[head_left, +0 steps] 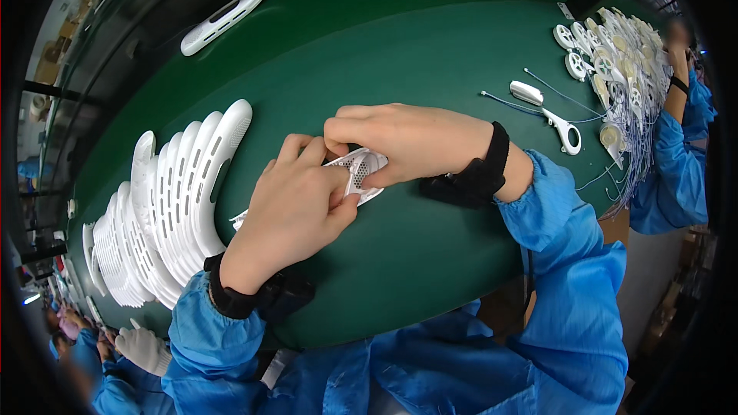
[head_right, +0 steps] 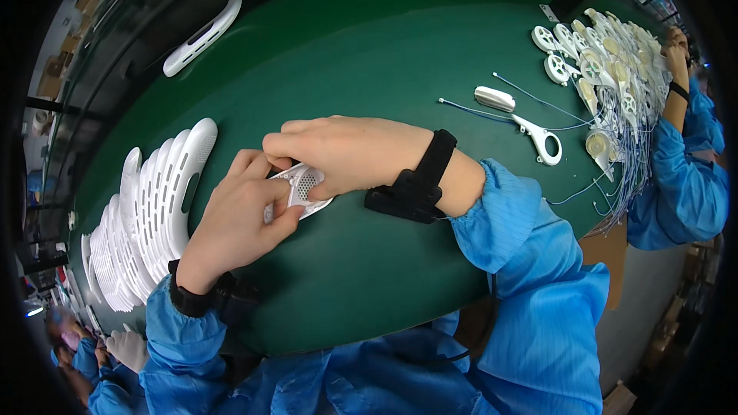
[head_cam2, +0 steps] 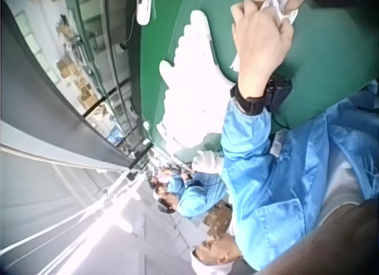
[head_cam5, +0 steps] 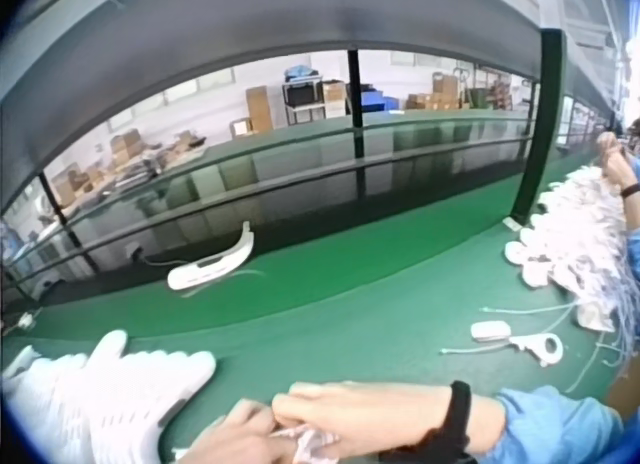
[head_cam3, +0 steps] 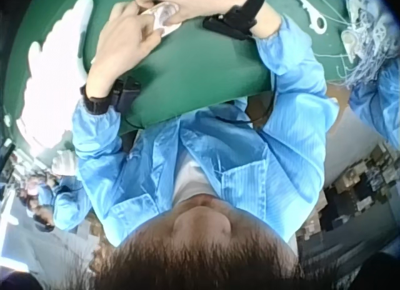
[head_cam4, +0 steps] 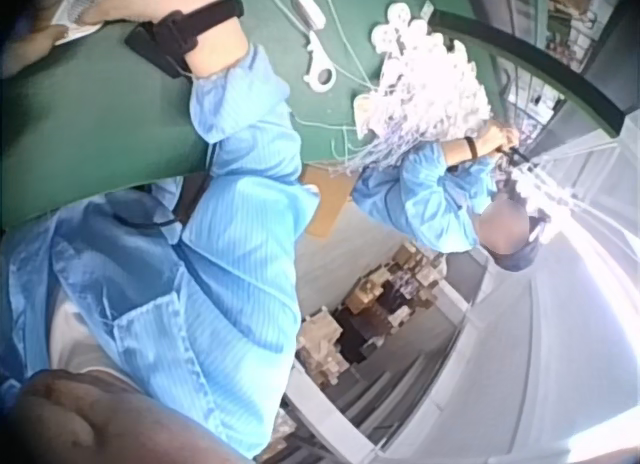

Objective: Assembling white plastic components, involving placing mesh screens and internal parts into plastic housings.

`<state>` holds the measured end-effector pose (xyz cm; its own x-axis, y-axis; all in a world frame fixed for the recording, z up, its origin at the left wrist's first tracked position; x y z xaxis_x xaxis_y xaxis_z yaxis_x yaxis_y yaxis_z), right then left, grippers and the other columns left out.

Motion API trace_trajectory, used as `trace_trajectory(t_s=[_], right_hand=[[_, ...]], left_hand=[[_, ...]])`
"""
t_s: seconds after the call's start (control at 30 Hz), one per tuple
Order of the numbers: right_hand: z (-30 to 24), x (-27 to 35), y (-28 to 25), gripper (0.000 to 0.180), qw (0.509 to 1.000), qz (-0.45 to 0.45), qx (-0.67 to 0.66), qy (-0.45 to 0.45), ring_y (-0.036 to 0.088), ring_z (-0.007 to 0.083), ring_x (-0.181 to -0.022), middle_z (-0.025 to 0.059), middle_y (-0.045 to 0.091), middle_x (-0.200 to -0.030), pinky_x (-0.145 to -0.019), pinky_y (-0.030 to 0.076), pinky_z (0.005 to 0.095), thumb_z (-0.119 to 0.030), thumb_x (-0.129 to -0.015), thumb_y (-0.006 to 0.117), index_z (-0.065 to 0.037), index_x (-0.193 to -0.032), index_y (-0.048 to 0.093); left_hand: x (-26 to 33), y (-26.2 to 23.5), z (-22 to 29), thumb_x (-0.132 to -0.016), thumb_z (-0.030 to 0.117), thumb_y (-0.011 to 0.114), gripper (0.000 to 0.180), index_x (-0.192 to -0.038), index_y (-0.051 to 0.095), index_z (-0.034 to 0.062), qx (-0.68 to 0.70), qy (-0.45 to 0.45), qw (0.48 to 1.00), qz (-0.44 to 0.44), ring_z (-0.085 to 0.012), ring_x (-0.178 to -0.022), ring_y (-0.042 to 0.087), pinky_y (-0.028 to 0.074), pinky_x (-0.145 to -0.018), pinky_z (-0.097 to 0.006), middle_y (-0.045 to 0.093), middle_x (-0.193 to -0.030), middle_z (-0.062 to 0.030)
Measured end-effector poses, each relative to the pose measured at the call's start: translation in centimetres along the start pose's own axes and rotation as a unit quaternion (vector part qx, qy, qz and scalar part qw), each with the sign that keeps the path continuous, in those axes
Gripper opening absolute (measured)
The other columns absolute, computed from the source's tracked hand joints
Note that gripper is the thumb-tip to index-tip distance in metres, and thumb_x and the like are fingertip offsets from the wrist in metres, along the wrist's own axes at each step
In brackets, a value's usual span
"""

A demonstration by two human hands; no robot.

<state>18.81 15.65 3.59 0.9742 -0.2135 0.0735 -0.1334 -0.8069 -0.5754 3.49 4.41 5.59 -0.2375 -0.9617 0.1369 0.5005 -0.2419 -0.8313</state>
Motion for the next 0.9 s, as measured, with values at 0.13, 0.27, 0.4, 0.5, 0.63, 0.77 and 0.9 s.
trace_trajectory(t_s=[0.13,0.27,0.4,0.5,0.63,0.77,0.9], right_hand=[[0.1,0.0,0.2,0.039,1.0,0.014,-0.014,-0.008,0.06,0.0323,-0.091,0.0095,0.057,-0.099,-0.073,0.048,0.0397,-0.007,-0.072,0.075,-0.007,-0.102,0.05],[0.4,0.2,0.5,0.042,0.999,-0.002,-0.008,0.044,0.06,0.0328,-0.094,0.0115,0.06,-0.099,-0.076,0.049,0.0399,-0.008,-0.073,0.075,-0.006,-0.106,0.05],[0.5,0.2,0.6,0.039,1.0,-0.005,0.022,0.009,0.059,0.0328,-0.095,0.0115,0.062,-0.098,-0.078,0.049,0.039,-0.01,-0.073,0.075,-0.005,-0.104,0.052],[1.1,0.1,0.7,0.033,0.998,0.009,0.066,-0.009,0.06,0.0316,-0.093,0.0121,0.064,-0.096,-0.077,0.05,0.0385,-0.012,-0.074,0.075,-0.003,-0.1,0.057],[1.4,-0.3,0.0,0.021,1.0,0.017,0.014,-0.012,0.064,0.0283,-0.073,0.0117,0.066,-0.077,-0.063,0.05,0.036,-0.019,-0.076,0.074,-0.002,-0.085,0.065],[1.5,-1.3,0.0,0.026,0.995,0.046,0.041,-0.077,0.059,0.0288,-0.056,0.0125,0.06,-0.061,-0.053,0.045,0.0386,-0.027,-0.076,0.072,-0.002,-0.072,0.066],[1.1,-1.7,0.6,0.027,0.996,0.056,0.055,-0.034,0.058,0.0274,-0.056,0.0118,0.059,-0.059,-0.051,0.043,0.039,-0.026,-0.074,0.074,-0.001,-0.069,0.064]], left_hand=[[0.3,0.0,0.4,-0.075,0.013,0.071,0.017,-0.075,0.057,0.003,-0.036,-0.008,0.999,-0.007,-0.0306,-0.101,0.053,0.046,-0.075,-0.04,0.052,-0.096,-0.0106],[1.1,0.4,1.2,-0.073,0.011,0.075,0.029,-0.091,0.054,0.004,0.034,-0.005,0.991,0.126,-0.0341,-0.09,0.057,0.047,-0.069,-0.042,0.049,-0.095,-0.0123],[1.5,0.3,1.3,-0.075,0.016,0.076,0.033,-0.092,0.051,0.0029,-0.004,-0.068,0.991,0.111,-0.0377,-0.071,0.061,0.049,-0.062,-0.043,0.059,-0.087,-0.0173],[1.0,0.3,0.9,-0.081,0.027,0.072,0.031,-0.086,0.058,0.0004,-0.093,-0.08,0.992,0.043,-0.0386,-0.061,0.062,0.049,-0.056,-0.047,0.062,-0.064,-0.02],[0.7,0.5,0.3,-0.081,0.026,0.072,0.03,-0.086,0.058,0.0003,-0.099,-0.062,0.993,0.032,-0.0391,-0.062,0.063,0.049,-0.058,-0.047,0.062,-0.066,-0.0204],[1.2,0.3,0.0,-0.082,0.028,0.07,0.028,-0.087,0.059,0.0026,-0.121,-0.034,0.991,0.051,-0.0396,-0.065,0.062,0.047,-0.061,-0.048,0.063,-0.068,-0.0199],[1.1,0.4,-0.5,-0.08,0.028,0.072,0.03,-0.089,0.06,0.0021,-0.119,-0.042,0.991,0.044,-0.0388,-0.067,0.062,0.045,-0.061,-0.047,0.063,-0.069,-0.0189]])
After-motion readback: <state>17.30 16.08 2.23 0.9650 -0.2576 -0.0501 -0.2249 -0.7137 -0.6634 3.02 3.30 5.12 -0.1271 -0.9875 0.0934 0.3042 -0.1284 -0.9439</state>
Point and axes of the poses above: each hand's wrist, its own x-axis away from the middle knuckle, its own y-axis out of the palm, z = x × y, the point moved 1 cm from there along -x, towards the middle knuckle
